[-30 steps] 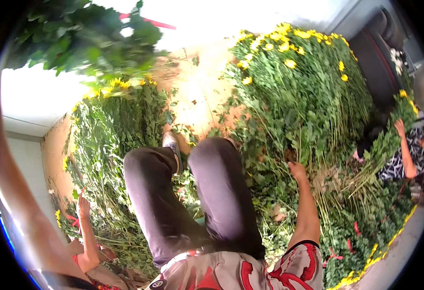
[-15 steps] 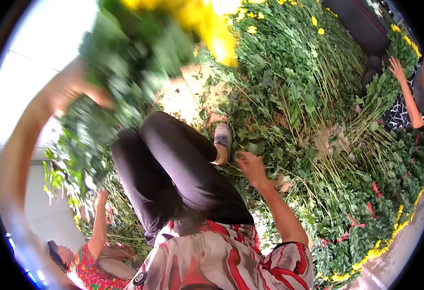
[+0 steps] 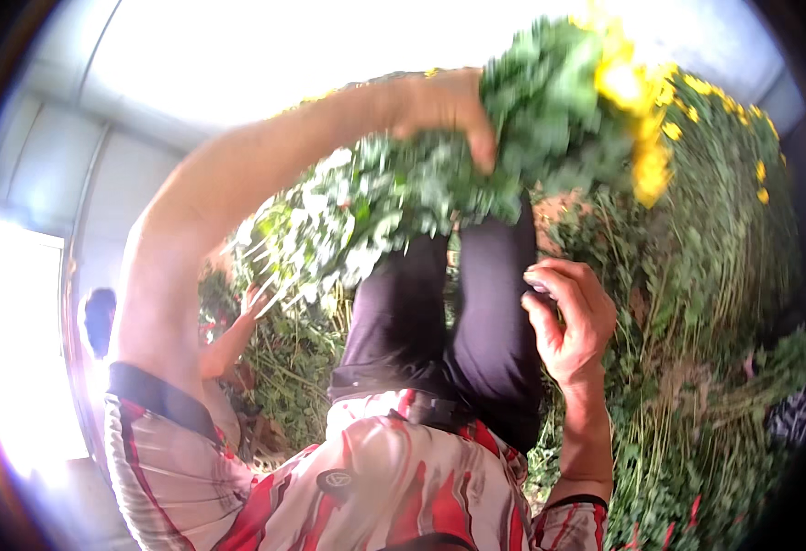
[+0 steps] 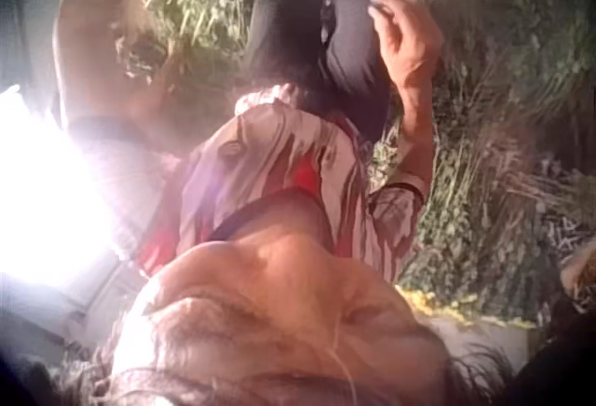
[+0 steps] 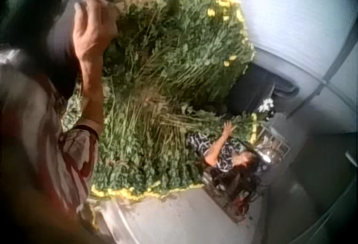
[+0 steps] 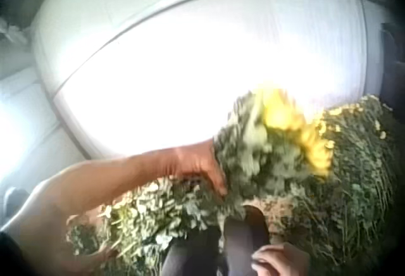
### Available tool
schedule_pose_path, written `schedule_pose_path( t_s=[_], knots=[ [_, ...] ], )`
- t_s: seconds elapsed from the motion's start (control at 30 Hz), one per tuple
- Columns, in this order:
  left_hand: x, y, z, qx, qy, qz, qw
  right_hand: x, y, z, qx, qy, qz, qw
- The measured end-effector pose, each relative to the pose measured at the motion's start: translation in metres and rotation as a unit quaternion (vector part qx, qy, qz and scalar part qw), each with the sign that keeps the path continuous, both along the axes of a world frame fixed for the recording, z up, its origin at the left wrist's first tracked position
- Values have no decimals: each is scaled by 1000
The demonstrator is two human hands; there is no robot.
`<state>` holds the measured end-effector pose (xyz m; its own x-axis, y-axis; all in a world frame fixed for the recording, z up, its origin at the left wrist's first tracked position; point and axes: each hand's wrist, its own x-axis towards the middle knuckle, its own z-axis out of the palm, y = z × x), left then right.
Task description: The person bundles yellow flowers by gathering them together and tying them with a red ribbon.
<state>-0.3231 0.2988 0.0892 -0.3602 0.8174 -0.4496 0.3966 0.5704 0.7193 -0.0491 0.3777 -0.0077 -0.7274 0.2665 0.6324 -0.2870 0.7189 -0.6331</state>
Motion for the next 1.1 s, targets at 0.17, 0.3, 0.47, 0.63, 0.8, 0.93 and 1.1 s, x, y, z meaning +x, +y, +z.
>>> schedule_pose_path(
  t_s=[0.17,0.3,0.47,0.63,0.8,0.93,1.1],
  knots=[
    [-128,-93,180,221,30,-194,955,-63,-38,6,-135,-86,119,980],
    [-91,-120,277,205,327,-122,915,-131,-26,-7,-93,-108,122,982],
    [-57,-182,318,113,389,-47,913,-236,-66,40,-102,-112,136,979],
    [-5,-218,305,59,322,-17,945,-312,-145,52,-74,-3,217,973],
    [5,-183,250,95,131,-66,985,-296,4,-54,-461,-144,140,864],
    [-9,-75,132,124,-80,-103,984,-65,273,-127,-615,32,-297,729],
    [22,-51,-39,-41,-143,53,987,-5,87,29,-201,96,-331,917]
  ],
)
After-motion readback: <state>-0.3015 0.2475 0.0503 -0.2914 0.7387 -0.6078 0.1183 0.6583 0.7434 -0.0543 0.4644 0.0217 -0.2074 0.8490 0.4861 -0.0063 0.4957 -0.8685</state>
